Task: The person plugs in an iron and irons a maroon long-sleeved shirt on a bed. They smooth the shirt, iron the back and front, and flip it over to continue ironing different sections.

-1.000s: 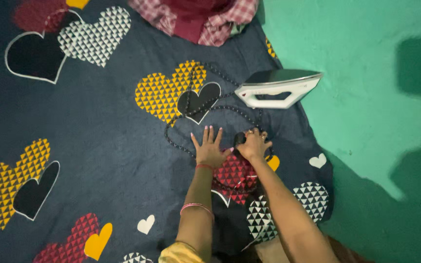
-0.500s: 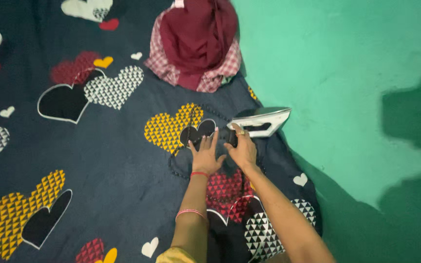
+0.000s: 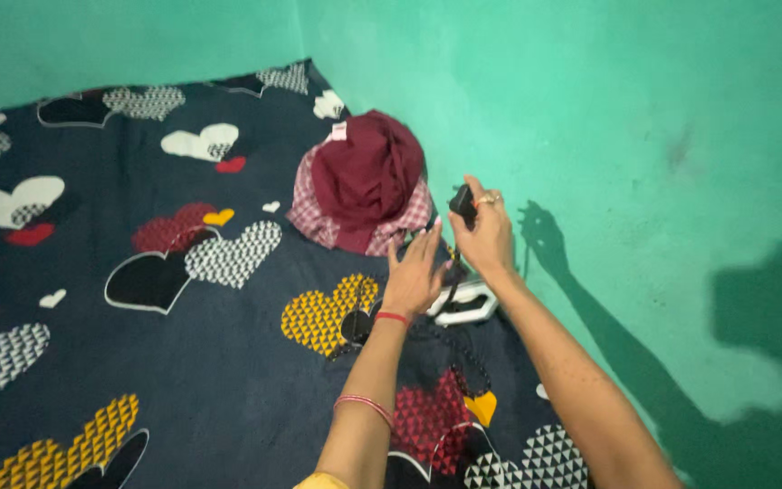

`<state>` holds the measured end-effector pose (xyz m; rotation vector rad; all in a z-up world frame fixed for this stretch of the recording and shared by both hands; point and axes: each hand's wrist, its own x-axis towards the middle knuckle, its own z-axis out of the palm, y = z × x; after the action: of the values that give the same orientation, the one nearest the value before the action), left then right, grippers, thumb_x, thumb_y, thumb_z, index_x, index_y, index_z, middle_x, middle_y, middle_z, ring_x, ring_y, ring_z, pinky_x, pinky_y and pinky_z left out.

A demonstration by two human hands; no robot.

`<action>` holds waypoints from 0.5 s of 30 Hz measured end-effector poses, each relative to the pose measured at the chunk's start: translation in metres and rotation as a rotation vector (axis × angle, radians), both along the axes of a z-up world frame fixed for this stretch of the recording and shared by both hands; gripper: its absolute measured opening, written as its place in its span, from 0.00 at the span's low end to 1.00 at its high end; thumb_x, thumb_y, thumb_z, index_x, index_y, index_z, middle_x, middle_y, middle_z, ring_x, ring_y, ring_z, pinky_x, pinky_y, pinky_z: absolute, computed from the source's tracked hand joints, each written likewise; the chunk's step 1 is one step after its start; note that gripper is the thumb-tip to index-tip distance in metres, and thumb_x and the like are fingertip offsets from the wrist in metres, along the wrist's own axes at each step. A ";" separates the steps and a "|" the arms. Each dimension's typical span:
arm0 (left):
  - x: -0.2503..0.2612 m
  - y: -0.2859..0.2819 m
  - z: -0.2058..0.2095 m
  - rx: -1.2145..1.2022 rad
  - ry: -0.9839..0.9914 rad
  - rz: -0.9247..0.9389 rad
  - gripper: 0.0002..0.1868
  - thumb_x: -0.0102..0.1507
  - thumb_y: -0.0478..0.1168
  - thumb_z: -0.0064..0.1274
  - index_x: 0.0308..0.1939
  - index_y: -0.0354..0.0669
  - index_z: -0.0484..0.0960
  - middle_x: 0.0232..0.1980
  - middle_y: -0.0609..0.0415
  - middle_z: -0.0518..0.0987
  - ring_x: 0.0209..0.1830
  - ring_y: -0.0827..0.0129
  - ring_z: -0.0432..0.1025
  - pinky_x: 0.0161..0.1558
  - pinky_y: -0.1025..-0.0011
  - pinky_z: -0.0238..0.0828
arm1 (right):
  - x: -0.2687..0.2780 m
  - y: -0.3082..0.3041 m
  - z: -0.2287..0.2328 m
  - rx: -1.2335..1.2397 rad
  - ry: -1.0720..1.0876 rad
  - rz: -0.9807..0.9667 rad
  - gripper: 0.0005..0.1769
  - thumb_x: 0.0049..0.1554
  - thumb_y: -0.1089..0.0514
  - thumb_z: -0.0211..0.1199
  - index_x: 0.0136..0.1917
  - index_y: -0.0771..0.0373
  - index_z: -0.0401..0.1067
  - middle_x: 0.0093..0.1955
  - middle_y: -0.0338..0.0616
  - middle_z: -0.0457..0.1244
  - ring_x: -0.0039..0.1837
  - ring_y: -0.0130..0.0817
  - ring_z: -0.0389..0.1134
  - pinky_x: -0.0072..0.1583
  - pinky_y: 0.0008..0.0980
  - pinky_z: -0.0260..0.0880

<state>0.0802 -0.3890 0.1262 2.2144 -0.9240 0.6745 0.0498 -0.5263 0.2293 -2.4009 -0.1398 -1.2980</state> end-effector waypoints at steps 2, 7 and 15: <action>0.005 -0.001 0.028 -0.038 0.011 0.000 0.43 0.69 0.54 0.46 0.82 0.50 0.42 0.74 0.46 0.68 0.76 0.58 0.61 0.72 0.31 0.39 | -0.007 -0.001 0.034 0.002 -0.072 0.049 0.38 0.52 0.62 0.72 0.73 0.66 0.63 0.59 0.60 0.63 0.57 0.56 0.68 0.52 0.43 0.74; 0.019 -0.013 0.101 -0.115 -0.134 -0.005 0.43 0.70 0.55 0.47 0.83 0.50 0.43 0.76 0.45 0.66 0.78 0.56 0.59 0.73 0.31 0.40 | -0.008 -0.009 0.106 0.000 -0.121 0.014 0.28 0.54 0.62 0.72 0.64 0.67 0.64 0.56 0.55 0.65 0.50 0.50 0.70 0.47 0.40 0.74; 0.017 -0.043 0.201 -0.270 -0.225 -0.166 0.43 0.69 0.52 0.48 0.82 0.51 0.43 0.78 0.49 0.65 0.79 0.59 0.59 0.73 0.30 0.37 | -0.019 -0.031 0.199 -0.183 -0.310 -0.058 0.23 0.55 0.65 0.71 0.63 0.65 0.69 0.57 0.54 0.65 0.45 0.44 0.71 0.49 0.41 0.73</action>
<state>0.0970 -0.4321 0.3273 1.8296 -1.0476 0.9242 0.0309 -0.5568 0.4284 -2.3473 -0.2900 -1.7481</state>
